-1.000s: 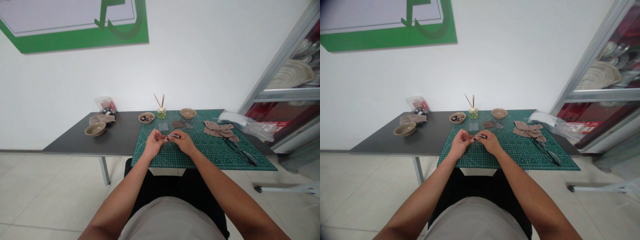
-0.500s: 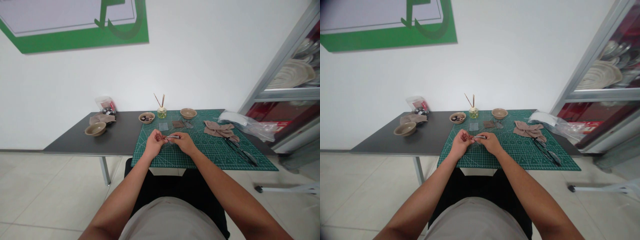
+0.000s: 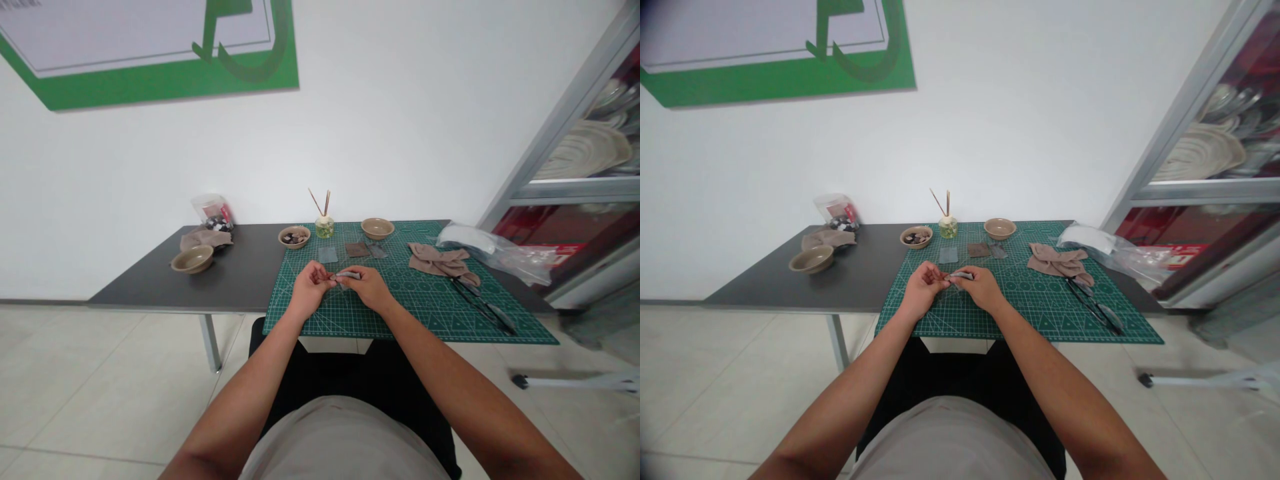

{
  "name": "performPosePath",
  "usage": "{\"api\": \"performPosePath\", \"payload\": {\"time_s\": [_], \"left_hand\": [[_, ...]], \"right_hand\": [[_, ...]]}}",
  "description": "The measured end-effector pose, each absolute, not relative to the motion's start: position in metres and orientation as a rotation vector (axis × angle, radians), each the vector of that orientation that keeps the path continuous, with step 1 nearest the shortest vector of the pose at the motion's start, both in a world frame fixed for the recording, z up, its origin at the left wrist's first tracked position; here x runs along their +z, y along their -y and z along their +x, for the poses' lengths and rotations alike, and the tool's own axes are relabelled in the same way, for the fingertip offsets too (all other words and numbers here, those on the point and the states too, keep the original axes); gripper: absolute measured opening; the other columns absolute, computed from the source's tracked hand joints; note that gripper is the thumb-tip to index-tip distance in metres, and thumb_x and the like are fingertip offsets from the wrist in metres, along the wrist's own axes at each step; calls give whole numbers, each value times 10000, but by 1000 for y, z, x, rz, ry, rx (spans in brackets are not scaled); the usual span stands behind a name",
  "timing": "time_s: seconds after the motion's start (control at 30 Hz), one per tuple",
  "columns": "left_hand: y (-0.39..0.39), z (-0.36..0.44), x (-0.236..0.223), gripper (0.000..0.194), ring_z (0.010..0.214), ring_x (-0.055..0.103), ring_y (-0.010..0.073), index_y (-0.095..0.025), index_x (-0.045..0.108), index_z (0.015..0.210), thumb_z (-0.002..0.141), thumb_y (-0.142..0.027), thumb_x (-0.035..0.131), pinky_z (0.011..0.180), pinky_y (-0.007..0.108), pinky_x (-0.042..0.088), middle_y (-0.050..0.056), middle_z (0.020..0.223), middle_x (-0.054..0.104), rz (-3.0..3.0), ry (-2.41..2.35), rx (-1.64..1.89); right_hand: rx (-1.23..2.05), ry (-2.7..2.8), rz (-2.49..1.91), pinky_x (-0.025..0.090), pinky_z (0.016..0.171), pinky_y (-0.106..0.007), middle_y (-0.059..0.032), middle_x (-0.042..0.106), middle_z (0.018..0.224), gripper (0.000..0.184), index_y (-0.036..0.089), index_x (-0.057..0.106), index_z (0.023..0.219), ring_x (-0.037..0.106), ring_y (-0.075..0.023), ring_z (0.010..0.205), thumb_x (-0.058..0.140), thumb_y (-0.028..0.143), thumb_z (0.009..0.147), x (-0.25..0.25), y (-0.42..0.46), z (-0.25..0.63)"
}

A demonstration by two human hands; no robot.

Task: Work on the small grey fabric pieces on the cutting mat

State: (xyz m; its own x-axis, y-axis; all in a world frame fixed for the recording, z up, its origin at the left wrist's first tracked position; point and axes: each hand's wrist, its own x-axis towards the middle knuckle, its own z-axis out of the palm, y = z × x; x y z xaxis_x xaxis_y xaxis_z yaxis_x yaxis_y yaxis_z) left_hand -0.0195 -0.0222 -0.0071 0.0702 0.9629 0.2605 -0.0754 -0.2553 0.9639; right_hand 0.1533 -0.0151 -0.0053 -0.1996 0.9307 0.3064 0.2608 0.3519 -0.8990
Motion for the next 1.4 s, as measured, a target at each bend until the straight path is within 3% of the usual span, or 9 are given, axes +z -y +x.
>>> {"api": "performPosePath", "payload": {"time_s": [0.07,0.17,0.27,0.53,0.67,0.87,1.07,1.2,1.4], "left_hand": [[20,-21,-9,208,674,570,123,-189,610,806,630,-153,715,678,270,450,-28,703,607,1413,-987,1353],[17,-24,-12,303,787,595,143,-201,696,969,671,-149,683,786,305,470,18,858,647,1476,-1034,1377],[15,-25,-12,299,849,588,152,-215,726,969,687,-134,667,852,321,466,35,929,630,1588,-1085,1415],[16,-20,-10,185,625,541,108,-187,620,808,654,-124,699,658,258,467,-36,683,577,1445,-1087,1367],[20,-19,-7,186,617,559,111,-170,653,807,638,-167,731,631,248,451,-22,683,621,1420,-1097,1334],[24,-21,-2,156,609,537,109,-166,685,778,654,-240,743,585,230,420,-10,674,608,1495,-1174,1368],[25,-21,-1,127,595,534,113,-167,675,763,690,-264,712,591,241,423,-9,668,628,1493,-1203,1372],[25,-20,-2,129,623,567,132,-172,699,756,692,-284,706,617,262,446,5,677,654,1508,-1260,1396],[30,-19,-1,109,612,560,128,-174,705,743,698,-274,705,619,261,437,6,678,658,1569,-1342,1397]], "right_hand": [[832,1631,-1089,471,721,-312,-29,728,795,234,204,748,840,641,-186,752,680,417,771,-7,14,154],[681,1556,-1084,476,792,-336,-48,724,892,240,211,741,893,640,-197,841,633,407,806,-8,12,154],[588,1610,-1040,476,836,-347,-55,715,961,230,223,735,943,638,-200,911,581,363,845,-8,13,154],[447,1630,-1137,509,772,-328,-41,737,886,190,229,728,943,660,-196,801,644,351,825,-6,23,149],[270,1774,-1074,506,835,-363,-40,748,875,134,246,751,900,653,-202,832,629,283,859,-3,27,147],[188,1926,-1033,519,897,-385,-20,755,1012,221,276,744,1041,669,-203,930,593,226,889,-4,26,146],[150,2150,-927,474,1032,-419,-51,620,1319,451,254,561,1348,590,-196,1204,452,149,923,-10,24,145],[68,2246,-955,462,1050,-439,-79,546,1397,506,215,494,1407,520,-215,1291,427,124,914,-12,25,143],[-26,2248,-1071,493,1014,-416,-89,557,1381,491,199,501,1401,553,-219,1258,422,124,923,-12,29,139]]}}
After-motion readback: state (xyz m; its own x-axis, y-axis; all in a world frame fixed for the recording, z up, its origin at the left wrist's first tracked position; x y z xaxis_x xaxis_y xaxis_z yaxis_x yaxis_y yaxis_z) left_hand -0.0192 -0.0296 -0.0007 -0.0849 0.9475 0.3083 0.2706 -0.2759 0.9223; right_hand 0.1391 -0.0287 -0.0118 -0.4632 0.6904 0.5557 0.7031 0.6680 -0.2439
